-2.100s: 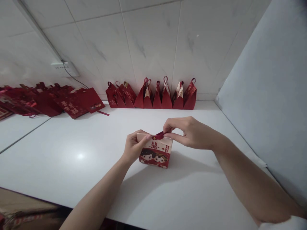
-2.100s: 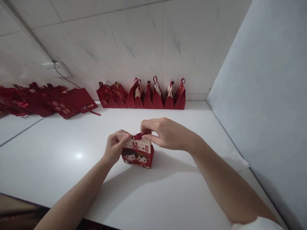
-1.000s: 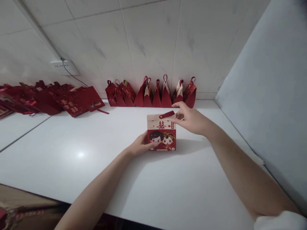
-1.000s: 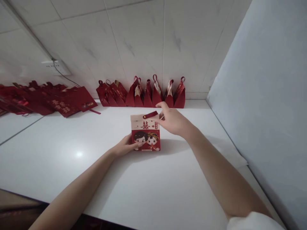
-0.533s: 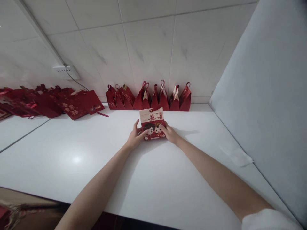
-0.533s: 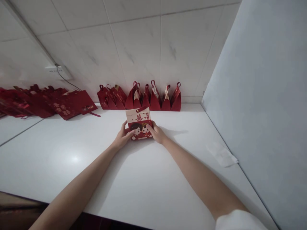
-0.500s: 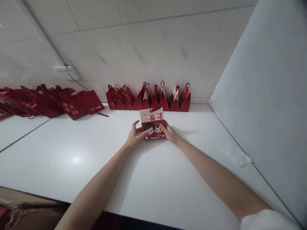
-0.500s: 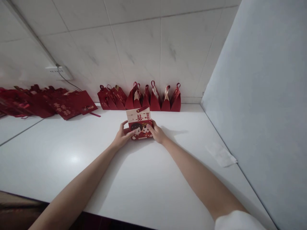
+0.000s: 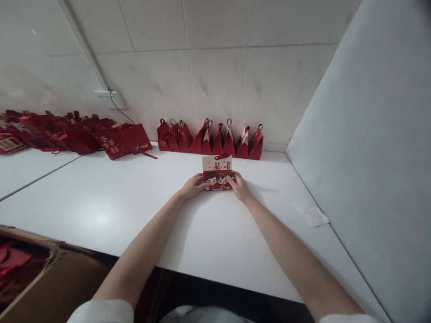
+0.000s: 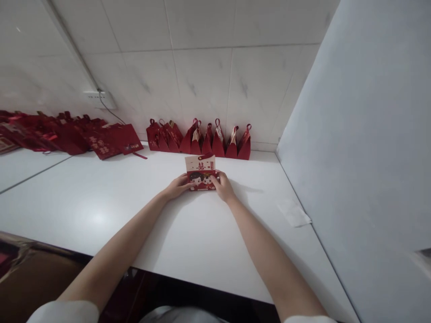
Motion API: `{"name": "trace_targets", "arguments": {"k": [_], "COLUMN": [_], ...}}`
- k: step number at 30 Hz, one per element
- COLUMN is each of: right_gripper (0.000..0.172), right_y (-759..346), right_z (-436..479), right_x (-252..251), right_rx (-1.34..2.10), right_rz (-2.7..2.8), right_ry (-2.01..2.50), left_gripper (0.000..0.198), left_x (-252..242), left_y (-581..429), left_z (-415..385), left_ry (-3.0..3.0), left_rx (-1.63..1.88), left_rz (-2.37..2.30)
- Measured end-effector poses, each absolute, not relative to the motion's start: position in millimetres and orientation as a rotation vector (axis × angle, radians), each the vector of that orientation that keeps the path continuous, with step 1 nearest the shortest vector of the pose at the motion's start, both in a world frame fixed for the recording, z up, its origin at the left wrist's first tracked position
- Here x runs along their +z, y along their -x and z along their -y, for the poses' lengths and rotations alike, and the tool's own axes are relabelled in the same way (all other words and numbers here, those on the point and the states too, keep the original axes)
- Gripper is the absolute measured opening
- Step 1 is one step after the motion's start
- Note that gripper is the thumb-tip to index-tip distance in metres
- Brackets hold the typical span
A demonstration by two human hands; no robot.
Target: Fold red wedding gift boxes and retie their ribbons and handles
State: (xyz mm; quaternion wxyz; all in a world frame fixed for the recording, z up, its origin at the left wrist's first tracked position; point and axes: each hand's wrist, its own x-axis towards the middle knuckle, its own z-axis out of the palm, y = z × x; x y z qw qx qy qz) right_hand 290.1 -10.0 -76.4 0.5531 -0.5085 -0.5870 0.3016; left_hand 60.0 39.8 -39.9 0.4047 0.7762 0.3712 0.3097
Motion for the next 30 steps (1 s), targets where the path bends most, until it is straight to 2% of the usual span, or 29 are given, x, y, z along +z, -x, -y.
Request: {"name": "trace_targets", "arguments": {"k": [4, 11, 21, 30], "right_gripper": [0.041, 0.04, 0.036, 0.035], "right_y": [-296, -299, -301, -305], "right_z": [9, -2, -5, -12], "right_x": [-74, -69, -69, -73], "right_rx": [0.76, 0.669, 0.703, 0.753], "right_rz": [1.437, 1.477, 1.554, 1.544], "right_ry": [1.191, 1.22, 1.216, 1.224], "left_gripper": [0.057, 0.073, 0.051, 0.041], "left_x": [-49, -54, -29, -26], "left_y": [-66, -79, -67, -63], "left_z": [-53, -69, -66, -71], "left_ry": [-1.951, -1.855, -1.679, -1.553], "left_rx": [0.835, 0.935, 0.912, 0.95], "left_rz": [-1.002, -1.113, -0.968, -0.942]}}
